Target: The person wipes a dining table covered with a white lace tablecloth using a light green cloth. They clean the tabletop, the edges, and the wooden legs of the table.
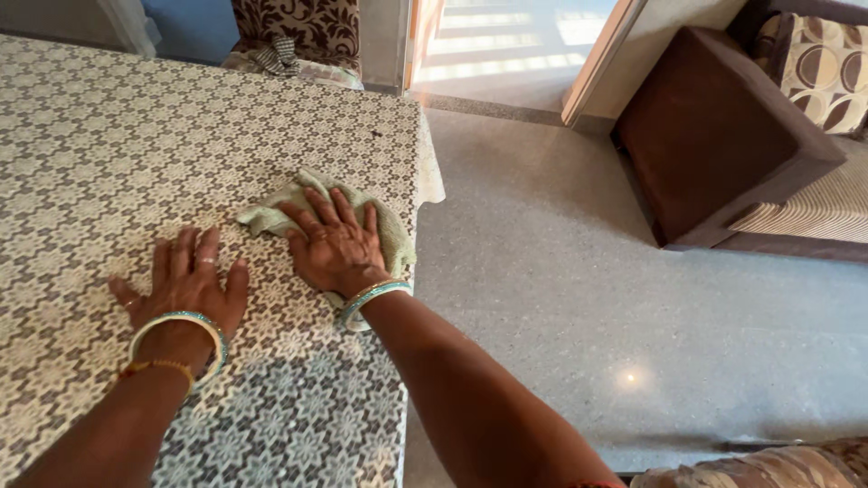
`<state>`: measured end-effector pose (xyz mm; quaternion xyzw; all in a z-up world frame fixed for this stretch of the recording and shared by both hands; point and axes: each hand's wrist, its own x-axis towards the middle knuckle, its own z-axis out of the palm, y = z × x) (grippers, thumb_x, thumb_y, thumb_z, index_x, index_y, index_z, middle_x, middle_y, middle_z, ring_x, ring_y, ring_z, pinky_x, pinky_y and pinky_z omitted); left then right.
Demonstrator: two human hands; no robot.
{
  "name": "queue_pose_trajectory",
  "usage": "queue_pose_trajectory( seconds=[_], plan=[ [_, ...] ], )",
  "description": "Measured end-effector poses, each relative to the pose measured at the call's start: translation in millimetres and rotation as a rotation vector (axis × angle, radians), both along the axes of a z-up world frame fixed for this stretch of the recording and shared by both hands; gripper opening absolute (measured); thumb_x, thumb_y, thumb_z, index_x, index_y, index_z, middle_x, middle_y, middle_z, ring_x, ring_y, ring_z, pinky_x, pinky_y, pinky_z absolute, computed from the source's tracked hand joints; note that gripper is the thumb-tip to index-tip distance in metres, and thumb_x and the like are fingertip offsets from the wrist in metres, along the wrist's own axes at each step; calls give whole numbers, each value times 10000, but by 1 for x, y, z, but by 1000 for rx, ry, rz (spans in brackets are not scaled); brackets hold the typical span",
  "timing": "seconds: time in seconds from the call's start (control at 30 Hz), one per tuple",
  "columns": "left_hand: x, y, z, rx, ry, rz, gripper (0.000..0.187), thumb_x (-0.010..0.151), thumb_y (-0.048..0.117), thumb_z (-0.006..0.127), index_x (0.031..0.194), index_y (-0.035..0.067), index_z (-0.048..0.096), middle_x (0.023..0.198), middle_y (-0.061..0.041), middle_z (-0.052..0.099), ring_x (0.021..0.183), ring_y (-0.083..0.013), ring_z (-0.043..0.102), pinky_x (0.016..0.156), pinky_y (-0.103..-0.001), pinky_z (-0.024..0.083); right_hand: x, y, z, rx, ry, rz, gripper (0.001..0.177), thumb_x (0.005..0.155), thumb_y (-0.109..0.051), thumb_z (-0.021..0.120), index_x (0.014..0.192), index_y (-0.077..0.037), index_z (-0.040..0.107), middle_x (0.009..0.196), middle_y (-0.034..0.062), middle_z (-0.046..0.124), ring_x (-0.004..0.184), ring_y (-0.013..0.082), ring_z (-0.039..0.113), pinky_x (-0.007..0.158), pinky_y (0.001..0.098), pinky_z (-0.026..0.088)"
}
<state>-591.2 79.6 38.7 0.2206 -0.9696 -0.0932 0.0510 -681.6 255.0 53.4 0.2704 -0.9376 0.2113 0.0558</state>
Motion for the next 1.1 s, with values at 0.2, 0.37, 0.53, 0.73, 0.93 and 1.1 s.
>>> queue_pose_trajectory(
  seconds=[0.2, 0.37, 0.53, 0.73, 0.93, 1.1],
  plan=[
    [4, -2, -5, 13, 27, 13, 715, 939, 624, 301, 1574, 297, 265, 1670, 42, 188, 1535, -220, 133, 1156, -705, 57, -5, -2, 8, 25, -14, 11, 558, 1002, -523, 319, 1540, -401, 403, 1701, 0, 231, 1586, 309, 127, 1225, 682, -19],
    [3, -1, -2, 30, 89, 15, 745, 958, 658, 286, 1599, 279, 255, 1659, -16, 267, 1524, -238, 195, 1157, -702, 62, 13, 5, 20, 101, -48, 151, 566, 1021, -517, 238, 1571, -405, 313, 1720, 32, 87, 1581, 303, 15, 1223, 649, -43],
    [1, -5, -4, 45, 97, 71, 825, 972, 701, 287, 1668, 266, 203, 1612, -91, 361, 1469, -290, 348, 1180, -690, 97, 56, 8, 14, 207, 9, 337, 558, 1058, -508, 241, 1580, -326, 315, 1731, 51, 87, 1585, 291, 9, 1225, 654, -28],
    [6, -7, -11, 61, 260, 23, 876, 1005, 694, 342, 1697, 172, 213, 1613, -169, 397, 1424, -354, 416, 1147, -696, 133, 87, 20, 12, 254, -15, 427, 536, 1056, -546, 303, 1547, -353, 400, 1735, -4, 181, 1613, 283, 91, 1245, 672, 43],
    [12, -4, -4, 111, 300, -10, 896, 1001, 657, 406, 1701, 131, 220, 1591, -165, 439, 1430, -347, 419, 1156, -704, 106, 43, 7, -1, 120, 151, 426, 596, 1068, -568, 217, 1613, -345, 311, 1741, -42, 215, 1613, 250, 153, 1275, 627, 104],
    [9, -5, -6, 69, 334, -21, 914, 969, 654, 446, 1682, 117, 250, 1608, -202, 419, 1446, -349, 415, 1142, -706, 116, -2, -24, -1, 115, 88, 317, 584, 1058, -587, 196, 1594, -380, 300, 1719, -32, 185, 1600, 266, 117, 1261, 613, 84]
  ],
)
